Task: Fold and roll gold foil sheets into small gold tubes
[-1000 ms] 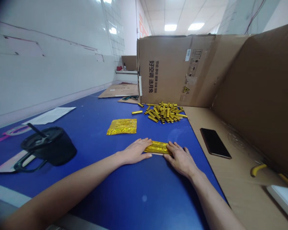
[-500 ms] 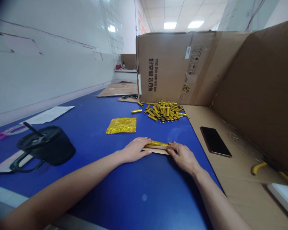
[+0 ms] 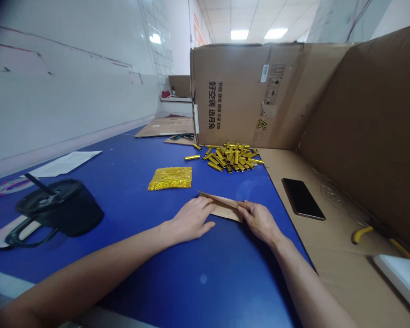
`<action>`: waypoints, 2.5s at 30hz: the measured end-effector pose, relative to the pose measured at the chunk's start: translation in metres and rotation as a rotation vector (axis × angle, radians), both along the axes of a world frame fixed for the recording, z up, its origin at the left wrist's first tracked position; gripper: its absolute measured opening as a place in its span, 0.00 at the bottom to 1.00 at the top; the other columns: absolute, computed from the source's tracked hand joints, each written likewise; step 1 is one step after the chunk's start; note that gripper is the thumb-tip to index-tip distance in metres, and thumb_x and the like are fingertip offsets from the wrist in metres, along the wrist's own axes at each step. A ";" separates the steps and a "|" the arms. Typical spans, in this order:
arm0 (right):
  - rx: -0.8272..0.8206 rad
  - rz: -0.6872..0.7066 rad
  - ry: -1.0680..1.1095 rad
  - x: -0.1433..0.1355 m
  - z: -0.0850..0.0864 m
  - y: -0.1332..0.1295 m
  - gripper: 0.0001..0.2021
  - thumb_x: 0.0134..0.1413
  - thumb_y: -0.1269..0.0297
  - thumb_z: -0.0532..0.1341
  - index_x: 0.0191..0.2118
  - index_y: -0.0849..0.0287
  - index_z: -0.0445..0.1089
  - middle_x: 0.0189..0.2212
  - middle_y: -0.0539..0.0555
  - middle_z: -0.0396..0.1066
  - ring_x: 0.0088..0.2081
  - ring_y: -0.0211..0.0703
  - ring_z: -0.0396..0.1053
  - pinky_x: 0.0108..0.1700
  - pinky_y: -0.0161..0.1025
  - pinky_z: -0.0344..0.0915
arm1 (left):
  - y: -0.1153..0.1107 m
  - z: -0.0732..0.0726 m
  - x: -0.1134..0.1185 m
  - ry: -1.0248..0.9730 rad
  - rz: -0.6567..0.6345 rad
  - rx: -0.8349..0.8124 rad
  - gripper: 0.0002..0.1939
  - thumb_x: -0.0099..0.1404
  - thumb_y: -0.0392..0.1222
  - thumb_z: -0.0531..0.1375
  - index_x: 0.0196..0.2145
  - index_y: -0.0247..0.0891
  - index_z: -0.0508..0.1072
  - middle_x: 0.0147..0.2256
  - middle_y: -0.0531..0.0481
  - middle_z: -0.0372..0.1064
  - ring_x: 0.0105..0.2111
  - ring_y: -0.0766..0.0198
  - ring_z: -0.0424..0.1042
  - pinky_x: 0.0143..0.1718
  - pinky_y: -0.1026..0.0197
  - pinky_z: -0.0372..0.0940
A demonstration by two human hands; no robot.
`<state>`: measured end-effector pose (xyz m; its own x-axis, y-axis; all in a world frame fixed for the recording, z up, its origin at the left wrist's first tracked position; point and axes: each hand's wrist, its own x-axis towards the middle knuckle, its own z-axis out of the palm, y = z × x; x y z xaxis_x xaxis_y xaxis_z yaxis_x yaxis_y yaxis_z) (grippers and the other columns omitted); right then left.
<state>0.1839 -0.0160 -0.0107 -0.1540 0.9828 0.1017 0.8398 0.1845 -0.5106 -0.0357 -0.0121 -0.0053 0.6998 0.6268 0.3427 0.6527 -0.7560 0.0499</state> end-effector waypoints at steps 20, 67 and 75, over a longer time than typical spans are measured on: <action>0.081 -0.133 0.292 0.004 -0.003 0.001 0.18 0.50 0.52 0.49 0.22 0.62 0.65 0.19 0.47 0.60 0.24 0.36 0.57 0.27 0.32 0.54 | 0.021 0.000 -0.012 0.038 -0.066 -0.120 0.12 0.56 0.39 0.53 0.39 0.37 0.67 0.36 0.48 0.64 0.38 0.60 0.61 0.39 0.60 0.57; -0.096 -0.153 -0.306 -0.026 0.018 -0.016 0.09 0.48 0.59 0.52 0.27 0.53 0.69 0.26 0.51 0.71 0.29 0.43 0.67 0.24 0.33 0.52 | 0.050 -0.005 -0.023 -0.165 0.255 -0.477 0.09 0.55 0.42 0.54 0.32 0.38 0.71 0.28 0.53 0.69 0.28 0.64 0.67 0.28 0.66 0.57; -0.065 -0.175 -0.343 -0.028 0.014 -0.017 0.09 0.47 0.59 0.53 0.24 0.54 0.66 0.23 0.51 0.70 0.28 0.43 0.67 0.24 0.33 0.52 | 0.033 0.002 -0.017 0.068 0.371 -0.354 0.10 0.57 0.41 0.51 0.33 0.36 0.69 0.33 0.42 0.70 0.34 0.54 0.69 0.33 0.58 0.61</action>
<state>0.1557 -0.0335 0.0028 0.0025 0.9999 0.0104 0.9796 -0.0003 -0.2008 -0.0531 0.0207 -0.0034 0.4214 0.9065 0.0257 0.8845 -0.4171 0.2089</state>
